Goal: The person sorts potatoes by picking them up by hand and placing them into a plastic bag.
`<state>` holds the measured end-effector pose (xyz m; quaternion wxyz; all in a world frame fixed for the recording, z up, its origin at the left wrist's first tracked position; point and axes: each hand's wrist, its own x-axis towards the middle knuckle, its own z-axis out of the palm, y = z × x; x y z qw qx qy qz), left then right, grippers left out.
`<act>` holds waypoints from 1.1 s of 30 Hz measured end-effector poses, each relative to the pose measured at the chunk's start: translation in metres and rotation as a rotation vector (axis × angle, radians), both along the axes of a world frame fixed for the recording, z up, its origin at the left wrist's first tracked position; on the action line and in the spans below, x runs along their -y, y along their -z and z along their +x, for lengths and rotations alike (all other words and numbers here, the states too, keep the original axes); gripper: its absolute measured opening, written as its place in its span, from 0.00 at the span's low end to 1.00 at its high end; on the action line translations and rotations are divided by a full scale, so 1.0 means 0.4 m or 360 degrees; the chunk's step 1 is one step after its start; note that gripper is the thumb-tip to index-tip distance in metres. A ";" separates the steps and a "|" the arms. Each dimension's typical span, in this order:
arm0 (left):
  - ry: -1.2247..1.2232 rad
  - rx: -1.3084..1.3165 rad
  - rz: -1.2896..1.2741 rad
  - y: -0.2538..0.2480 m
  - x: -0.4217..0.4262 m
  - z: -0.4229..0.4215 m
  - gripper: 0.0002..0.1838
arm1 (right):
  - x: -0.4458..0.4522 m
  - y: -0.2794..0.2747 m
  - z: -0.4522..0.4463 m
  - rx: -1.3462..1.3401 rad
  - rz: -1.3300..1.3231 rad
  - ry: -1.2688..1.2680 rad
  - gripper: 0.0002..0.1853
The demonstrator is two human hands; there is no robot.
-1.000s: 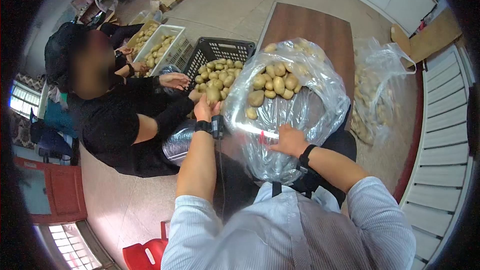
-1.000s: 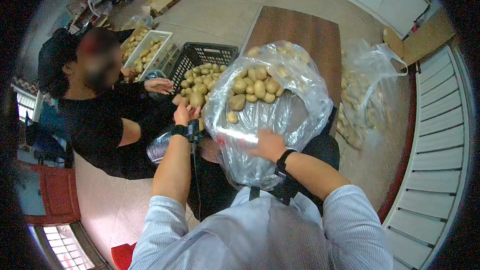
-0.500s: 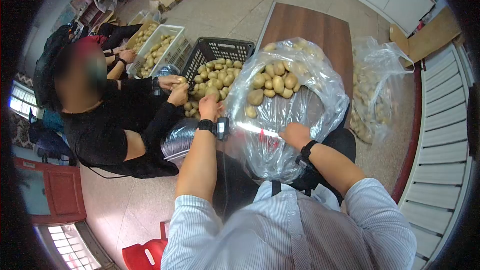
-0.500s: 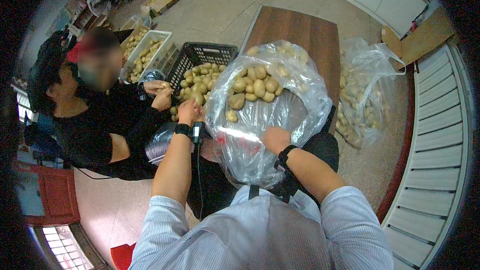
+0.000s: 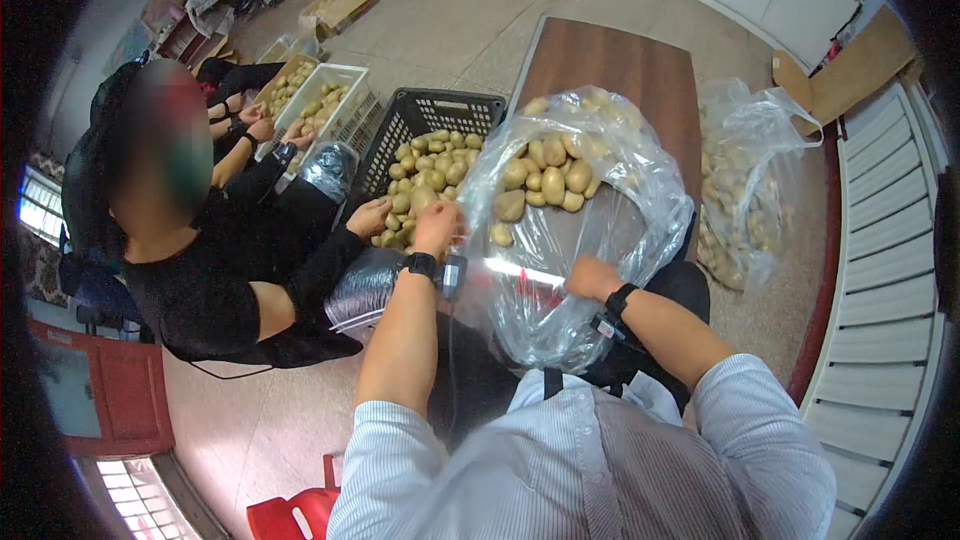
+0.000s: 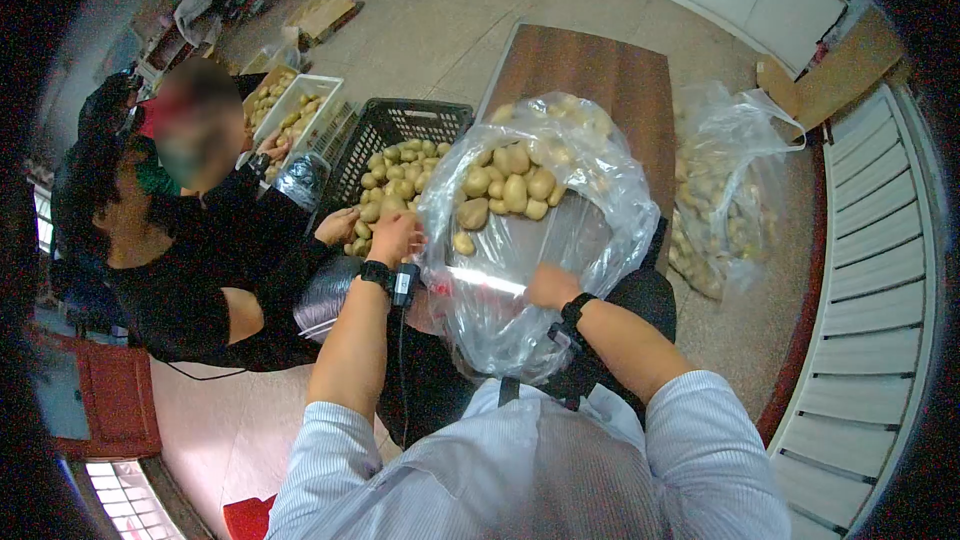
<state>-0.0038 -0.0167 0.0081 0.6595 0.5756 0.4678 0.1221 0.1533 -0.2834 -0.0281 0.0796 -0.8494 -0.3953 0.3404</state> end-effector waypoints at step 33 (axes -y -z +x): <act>0.0444 -0.0342 -0.0097 -0.001 0.023 0.102 0.18 | -0.095 0.056 0.009 0.0335 0.0750 -0.0213 0.12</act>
